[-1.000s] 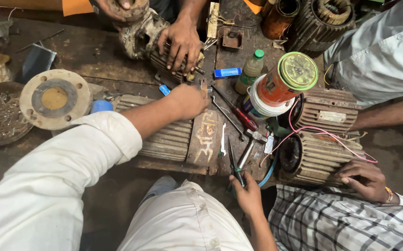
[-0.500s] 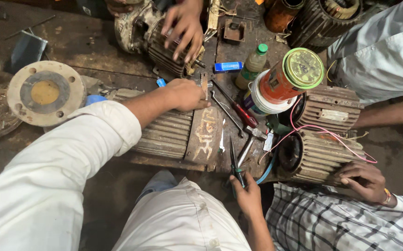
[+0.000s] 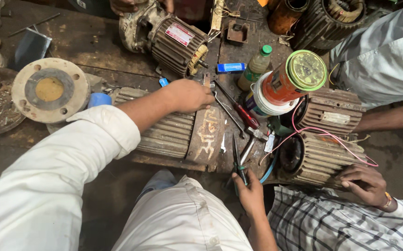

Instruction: The person works on an electric motor on a cluttered workbench, using pliers and a screwdriver to manipulate components and wires. They reposition the motor, remove a circular metal cover, and continue adjusting parts with tools while another person works nearby.

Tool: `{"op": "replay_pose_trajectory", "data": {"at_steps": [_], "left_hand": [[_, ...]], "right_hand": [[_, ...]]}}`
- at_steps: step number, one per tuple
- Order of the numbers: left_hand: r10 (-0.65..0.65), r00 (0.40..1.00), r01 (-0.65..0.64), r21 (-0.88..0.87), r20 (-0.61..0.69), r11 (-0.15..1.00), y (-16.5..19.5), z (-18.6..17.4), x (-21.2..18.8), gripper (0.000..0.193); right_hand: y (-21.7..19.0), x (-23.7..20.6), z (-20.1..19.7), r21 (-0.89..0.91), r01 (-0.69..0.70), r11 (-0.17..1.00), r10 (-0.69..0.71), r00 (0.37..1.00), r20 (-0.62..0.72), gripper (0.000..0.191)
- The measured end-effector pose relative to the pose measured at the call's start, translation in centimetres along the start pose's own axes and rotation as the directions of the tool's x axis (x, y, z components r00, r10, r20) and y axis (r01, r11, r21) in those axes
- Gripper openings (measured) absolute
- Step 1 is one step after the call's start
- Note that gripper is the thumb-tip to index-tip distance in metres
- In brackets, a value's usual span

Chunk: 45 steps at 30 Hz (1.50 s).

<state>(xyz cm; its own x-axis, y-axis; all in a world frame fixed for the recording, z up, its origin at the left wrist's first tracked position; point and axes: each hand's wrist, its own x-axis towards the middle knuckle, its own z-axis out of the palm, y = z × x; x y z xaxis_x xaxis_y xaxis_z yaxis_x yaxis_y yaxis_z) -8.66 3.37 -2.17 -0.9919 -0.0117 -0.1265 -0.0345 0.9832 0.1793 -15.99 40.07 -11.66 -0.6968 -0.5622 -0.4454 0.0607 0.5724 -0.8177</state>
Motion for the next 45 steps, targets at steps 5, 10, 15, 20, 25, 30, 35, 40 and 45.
{"op": "replay_pose_trajectory", "data": {"at_steps": [5, 10, 15, 20, 25, 30, 35, 40, 45], "left_hand": [[-0.148, 0.978, 0.156, -0.047, 0.147, 0.987, 0.4, -0.9, 0.4, 0.055], [-0.307, 0.922, 0.302, 0.057, 0.235, 0.952, 1.7, -1.9, 0.5, 0.067], [-0.119, 0.993, 0.117, 0.090, 0.011, 0.989, 1.5, -0.5, -0.8, 0.052], [-0.008, 0.997, 0.008, -0.009, -0.070, 1.000, 0.5, -0.1, -0.9, 0.047], [-0.243, 0.953, 0.261, -0.084, 0.183, 0.962, 1.2, -1.6, 0.1, 0.062], [-0.252, 0.943, 0.265, -0.029, 0.219, 0.964, 1.6, -1.8, -0.2, 0.060], [-0.225, 0.939, 0.269, -0.147, 0.260, 0.952, 0.1, -0.3, 0.3, 0.041], [-0.197, 0.959, 0.198, -0.018, -0.205, 0.980, 0.8, 0.0, 0.0, 0.021], [-0.289, 0.815, 0.086, -0.388, -0.502, 0.918, 5.3, -1.4, -5.6, 0.025]], "right_hand": [[0.1, -0.5, 0.0, -0.035, 0.050, 0.998, -0.051, 0.999, -0.008, 0.023], [0.3, -0.7, 0.1, 0.012, 0.054, 0.998, -0.054, 0.999, 0.009, 0.022], [0.5, -0.8, -0.2, -0.012, 0.043, 0.999, -0.043, 0.999, -0.003, 0.022], [0.6, -0.8, -0.2, -0.028, 0.076, 0.997, -0.076, 0.997, -0.017, 0.022], [0.9, -0.7, 0.0, -0.008, 0.071, 0.997, -0.071, 0.997, -0.006, 0.021], [1.4, -0.1, 0.1, -0.089, 0.110, 0.990, -0.112, 0.994, -0.020, 0.030], [1.6, 2.1, 0.9, -0.512, 0.323, 0.796, -0.415, 0.907, -0.072, 0.034], [-0.6, 5.0, 3.0, -0.699, 0.470, 0.539, -0.663, 0.749, -0.007, 0.047], [-5.3, 4.1, 3.3, -0.687, 0.544, 0.483, -0.754, 0.657, -0.009, 0.038]]}}
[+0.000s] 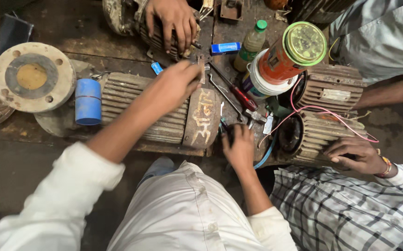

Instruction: The person works on an electric motor on a cluttered workbench, using pliers and a screwdriver to manipulate components and wires. They reposition the motor, remove a circular metal cover, and continue adjusting parts with tools while another person works nearby.

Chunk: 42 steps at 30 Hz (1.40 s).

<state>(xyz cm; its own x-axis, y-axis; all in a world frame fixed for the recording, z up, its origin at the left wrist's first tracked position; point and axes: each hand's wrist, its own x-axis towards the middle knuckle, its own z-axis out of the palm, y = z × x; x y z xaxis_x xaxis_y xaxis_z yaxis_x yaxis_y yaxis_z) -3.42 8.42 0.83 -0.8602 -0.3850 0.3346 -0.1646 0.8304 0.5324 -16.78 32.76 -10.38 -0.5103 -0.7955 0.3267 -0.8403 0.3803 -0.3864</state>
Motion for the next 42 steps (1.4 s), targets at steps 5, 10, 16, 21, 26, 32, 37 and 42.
{"op": "replay_pose_trajectory", "data": {"at_steps": [5, 10, 16, 21, 26, 32, 37, 42], "left_hand": [[-0.281, 0.960, 0.277, -0.256, 0.022, 0.926, 3.0, -3.6, -6.1, 0.029], [-0.451, 0.891, 0.397, -0.401, -0.045, 0.826, 3.3, -4.8, -11.1, 0.027], [-0.587, 0.809, 0.519, -0.517, 0.040, 0.680, 0.7, -5.3, -17.8, 0.030], [-0.665, 0.746, 0.570, -0.558, 0.044, 0.603, -1.7, -5.2, -22.2, 0.027], [-0.664, 0.745, 0.547, -0.621, 0.055, 0.562, -3.6, -5.4, -24.1, 0.022], [-0.622, 0.767, 0.541, -0.680, 0.159, 0.495, -4.7, -4.8, -24.4, 0.019], [-0.558, 0.799, 0.554, -0.631, 0.221, 0.543, -5.1, -4.6, -24.8, 0.021], [-0.509, 0.818, 0.549, -0.629, 0.268, 0.551, -5.2, -4.9, -24.8, 0.023]], "right_hand": [[-4.8, 0.8, -5.2, 0.503, -0.011, 0.864, 0.012, 1.000, 0.001, 0.016], [-9.4, 2.3, -5.5, 0.327, 0.388, 0.862, -0.384, 0.920, -0.078, 0.030], [-12.5, 2.0, -3.2, 0.169, 0.420, 0.892, -0.408, 0.907, -0.103, 0.026], [-13.4, 1.5, -3.8, 0.091, 0.498, 0.862, -0.498, 0.867, -0.025, 0.035], [-15.4, 1.0, -4.2, 0.078, 0.270, 0.960, -0.273, 0.962, 0.022, 0.026], [-17.9, 0.8, -3.5, -0.133, -0.063, 0.989, 0.094, 0.967, 0.235, 0.020], [-19.5, 0.2, -3.8, -0.244, 0.064, 0.968, -0.014, 0.979, 0.202, 0.017], [-20.5, -0.4, -4.0, -0.245, 0.038, 0.969, -0.015, 0.995, 0.095, 0.028]]}}
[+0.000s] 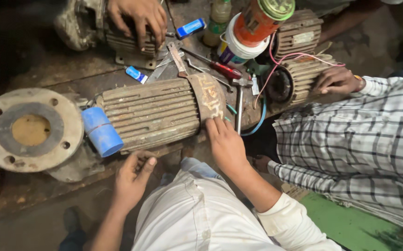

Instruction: The person works on an electric motor on a cluttered workbench, using pliers and a screwdriver to manipulate components and wires. They reposition the motor, remove a circular metal cover, and continue adjusting parts with tools while another person works nearby.

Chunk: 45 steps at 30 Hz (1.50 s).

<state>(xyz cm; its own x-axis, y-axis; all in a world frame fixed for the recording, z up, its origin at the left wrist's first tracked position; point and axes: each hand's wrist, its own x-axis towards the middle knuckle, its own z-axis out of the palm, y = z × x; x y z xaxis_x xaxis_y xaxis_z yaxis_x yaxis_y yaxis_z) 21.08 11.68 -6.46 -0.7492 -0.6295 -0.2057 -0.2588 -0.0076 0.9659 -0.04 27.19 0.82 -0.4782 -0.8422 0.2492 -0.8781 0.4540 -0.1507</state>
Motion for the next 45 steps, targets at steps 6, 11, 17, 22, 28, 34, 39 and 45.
{"op": "replay_pose_trajectory", "data": {"at_steps": [6, 11, 17, 22, 28, 34, 39, 45], "left_hand": [[-0.004, 0.999, 0.001, 0.052, 0.052, 0.999, 0.4, -0.2, 0.2, 0.024], [0.036, 0.997, -0.035, -0.011, 0.069, 0.999, -0.1, 0.0, 0.3, 0.023], [0.010, 0.998, -0.007, -0.055, 0.057, 0.998, -0.6, -0.1, -0.3, 0.023], [0.030, 0.999, -0.029, -0.051, 0.035, 0.998, -0.6, -1.4, -0.6, 0.024], [0.042, 0.999, -0.041, -0.056, 0.014, 0.998, -0.7, -2.0, -0.6, 0.024], [0.099, 0.994, -0.102, 0.063, 0.049, 0.993, 2.2, -1.2, -0.6, 0.022], [0.463, 0.867, -0.493, 0.181, 0.182, 0.851, 6.6, 2.4, 0.7, 0.023], [0.565, 0.788, -0.616, 0.278, 0.246, 0.737, 9.1, 4.8, 1.1, 0.041]], "right_hand": [[0.0, 0.3, 1.0, -0.013, -0.354, 0.935, 0.346, 0.904, 0.251, 0.020], [0.3, -0.4, 1.3, 0.062, -0.088, 0.994, 0.085, 0.995, 0.052, 0.016], [-1.0, 0.4, 1.4, -0.012, -0.307, 0.952, 0.305, 0.937, 0.173, 0.017], [-1.7, 1.2, 1.0, -0.085, -0.322, 0.943, 0.333, 0.915, 0.229, 0.012], [-2.0, 0.5, 0.9, -0.008, 0.013, 1.000, -0.012, 0.998, 0.068, 0.025], [-1.9, -0.7, 1.5, 0.591, -0.293, 0.752, 0.255, 0.955, 0.149, 0.018], [-1.8, -3.3, 3.1, 0.586, -0.531, -0.612, 0.212, 0.604, 0.768, 0.015], [1.9, -6.8, 4.9, 0.491, -0.391, -0.778, 0.095, 0.701, 0.707, 0.019]]}}
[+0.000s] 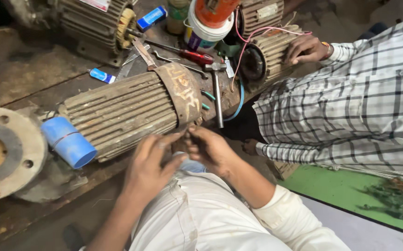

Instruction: The person works on an electric motor on a cluttered workbench, using pliers and a screwdriver to manipulate components and wires. They reposition the motor, remove a circular metal cover, and continue adjusting parts with tools while another person works nearby.

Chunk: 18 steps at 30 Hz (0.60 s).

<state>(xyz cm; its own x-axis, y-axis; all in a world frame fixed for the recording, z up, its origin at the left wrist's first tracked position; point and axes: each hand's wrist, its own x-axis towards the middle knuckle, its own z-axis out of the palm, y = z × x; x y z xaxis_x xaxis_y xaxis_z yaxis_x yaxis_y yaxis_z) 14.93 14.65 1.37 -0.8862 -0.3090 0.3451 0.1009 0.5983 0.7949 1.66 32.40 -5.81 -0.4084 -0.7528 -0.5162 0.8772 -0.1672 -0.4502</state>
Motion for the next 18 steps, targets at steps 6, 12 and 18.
{"op": "replay_pose_trajectory", "data": {"at_steps": [6, 12, 18], "left_hand": [[-0.422, 0.906, 0.423, -0.094, 0.033, 0.901, -0.5, -2.3, -3.8, 0.028], [-0.455, 0.878, 0.452, -0.053, -0.152, 0.890, -1.5, -2.6, -6.7, 0.023], [-0.485, 0.838, 0.503, 0.008, -0.250, 0.864, -1.1, -1.3, -6.5, 0.024]], "right_hand": [[-8.5, 1.3, -8.3, -0.984, 0.006, -0.179, -0.677, 0.725, 0.127, 0.034], [-14.1, 6.4, -14.8, -0.880, -0.129, -0.457, -0.640, 0.735, 0.224, 0.026], [-15.0, 8.8, -17.4, -0.810, -0.052, -0.584, -0.577, 0.728, 0.370, 0.041]]}}
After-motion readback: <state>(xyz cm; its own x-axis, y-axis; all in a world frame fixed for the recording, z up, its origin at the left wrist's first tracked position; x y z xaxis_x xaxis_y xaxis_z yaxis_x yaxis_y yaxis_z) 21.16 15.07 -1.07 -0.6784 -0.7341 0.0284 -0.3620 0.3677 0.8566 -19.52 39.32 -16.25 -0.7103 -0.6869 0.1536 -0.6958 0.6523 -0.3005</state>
